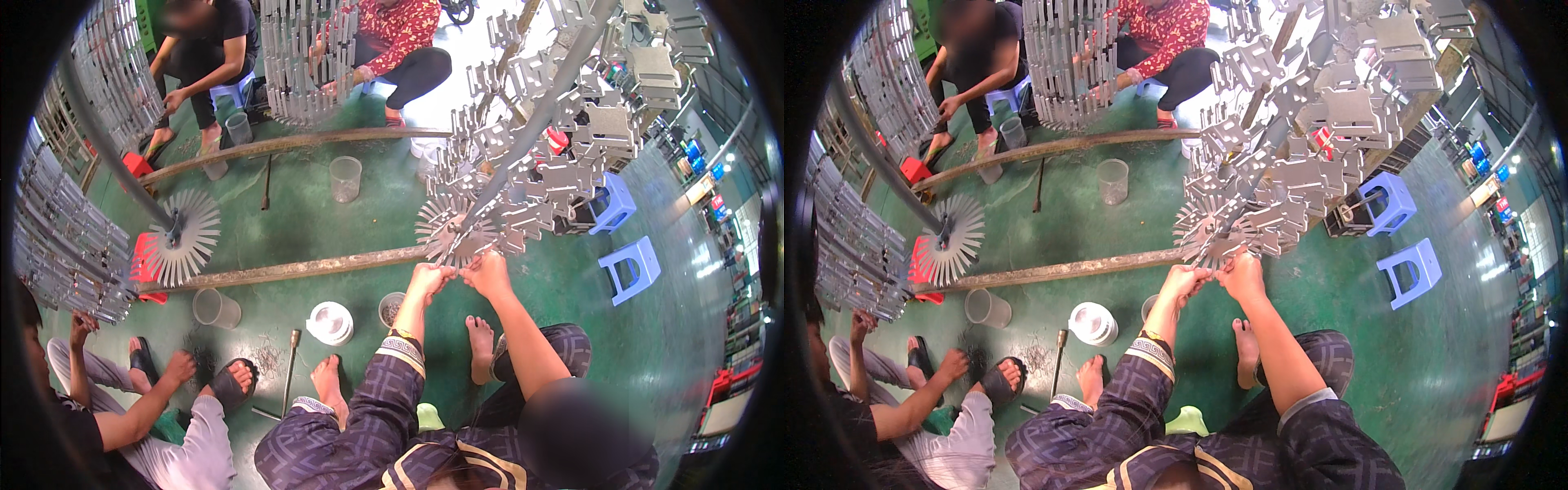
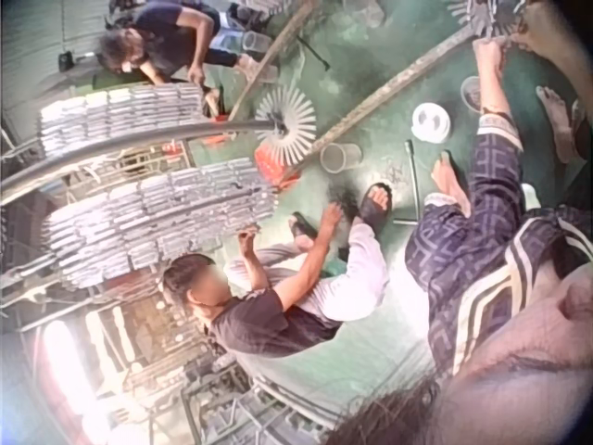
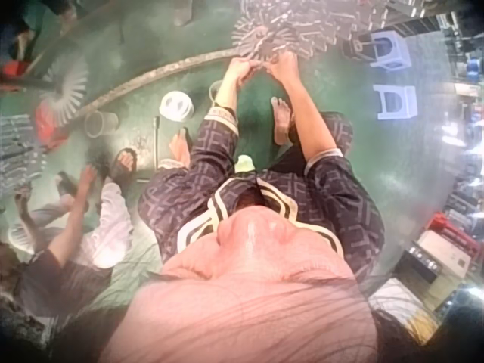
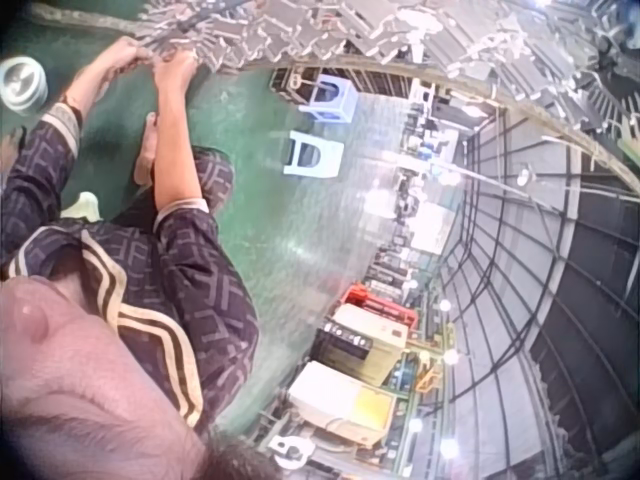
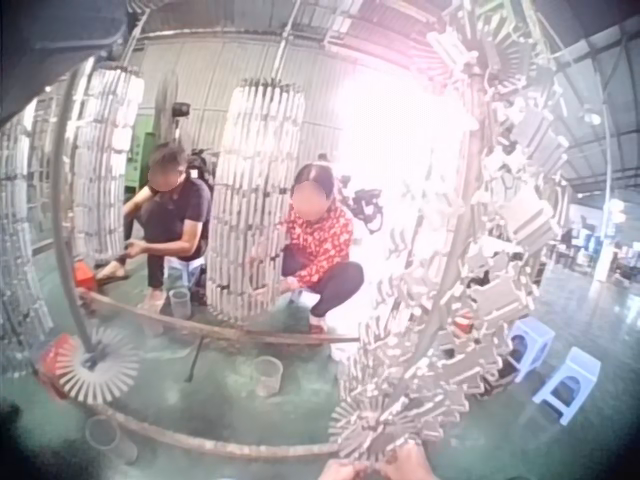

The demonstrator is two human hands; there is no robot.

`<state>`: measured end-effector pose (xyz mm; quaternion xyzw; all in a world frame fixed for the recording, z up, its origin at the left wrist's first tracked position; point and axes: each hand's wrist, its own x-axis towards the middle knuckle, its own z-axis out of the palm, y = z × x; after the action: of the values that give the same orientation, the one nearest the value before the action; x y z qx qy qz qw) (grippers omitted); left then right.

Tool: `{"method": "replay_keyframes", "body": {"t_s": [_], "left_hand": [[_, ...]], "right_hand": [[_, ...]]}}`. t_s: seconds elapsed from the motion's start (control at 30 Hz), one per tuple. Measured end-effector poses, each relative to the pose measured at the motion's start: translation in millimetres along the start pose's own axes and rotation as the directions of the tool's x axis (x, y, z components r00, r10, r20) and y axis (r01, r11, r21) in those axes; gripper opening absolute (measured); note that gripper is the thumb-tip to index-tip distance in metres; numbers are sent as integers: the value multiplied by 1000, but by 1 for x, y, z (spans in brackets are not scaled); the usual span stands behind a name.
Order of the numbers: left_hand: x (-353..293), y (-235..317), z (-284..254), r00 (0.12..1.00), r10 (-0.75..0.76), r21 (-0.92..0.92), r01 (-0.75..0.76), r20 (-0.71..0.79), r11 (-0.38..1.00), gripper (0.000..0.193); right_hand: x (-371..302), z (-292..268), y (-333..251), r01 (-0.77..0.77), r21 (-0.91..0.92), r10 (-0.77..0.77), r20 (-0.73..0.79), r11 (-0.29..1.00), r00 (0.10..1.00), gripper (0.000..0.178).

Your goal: The person sits on the floor and assembles small metal components onto a vertical rack structure. They repeatedly pick up parts from a container and attach them to the rack using both hands.

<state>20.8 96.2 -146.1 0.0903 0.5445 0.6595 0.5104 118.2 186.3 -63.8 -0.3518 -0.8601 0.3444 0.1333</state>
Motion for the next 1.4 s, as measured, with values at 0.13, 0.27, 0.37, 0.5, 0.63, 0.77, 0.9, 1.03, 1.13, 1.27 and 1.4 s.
{"method": "replay_keyframes", "body": {"t_s": [0.13, 0.27, 0.37, 0.5, 0.63, 0.77, 0.9, 1.03, 1.13, 1.27, 1.4], "left_hand": [[1, -5, 6, 999, 23, -92, -25, -25, 995, 13], [1, -7, 6, 1000, 4, -166, -2, 11, 986, 11], [2, -10, 7, 1000, -12, -221, 18, 25, 975, 10], [0, -11, 8, 999, -13, -256, 23, 43, 966, 9], [-2, -10, 10, 999, -6, -271, 14, 33, 962, 8], [-2, -12, 11, 1000, 11, -276, -7, 15, 961, 7], [0, -15, 14, 996, 85, -266, -91, -35, 960, 5], [4, -17, 17, 995, 93, -160, -98, -35, 982, 5], [4, -19, 17, 995, 101, -163, -104, -24, 981, 6], [5, -21, 15, 996, 84, -177, -86, -16, 980, 7], [4, -21, 14, 996, 87, -225, -87, -8, 970, 9]], "right_hand": [[0, 1, 0, 21, -3, -21, -11, 1000, 1000, 13], [0, 1, 0, -22, 23, 22, 0, 999, 1000, 17], [-1, 1, -3, -38, 49, 38, 9, 998, 999, 20], [-2, 2, -3, 12, 10, -12, -39, 1000, 999, 20], [2, 9, 11, -23, 24, 25, -63, 999, 998, 19], [0, 10, 9, 7, 27, -5, -71, 1000, 997, 18], [0, 9, 8, 14, 19, -13, -38, 1000, 999, 16], [4, 15, 20, 85, -18, -86, -112, 996, 990, 13], [4, 11, 22, 57, -18, -58, -108, 998, 992, 12], [2, 4, 14, 69, -80, -74, -63, 994, 995, 11], [-3, -5, -2, 30, -83, -31, -13, 996, 999, 10]]}}
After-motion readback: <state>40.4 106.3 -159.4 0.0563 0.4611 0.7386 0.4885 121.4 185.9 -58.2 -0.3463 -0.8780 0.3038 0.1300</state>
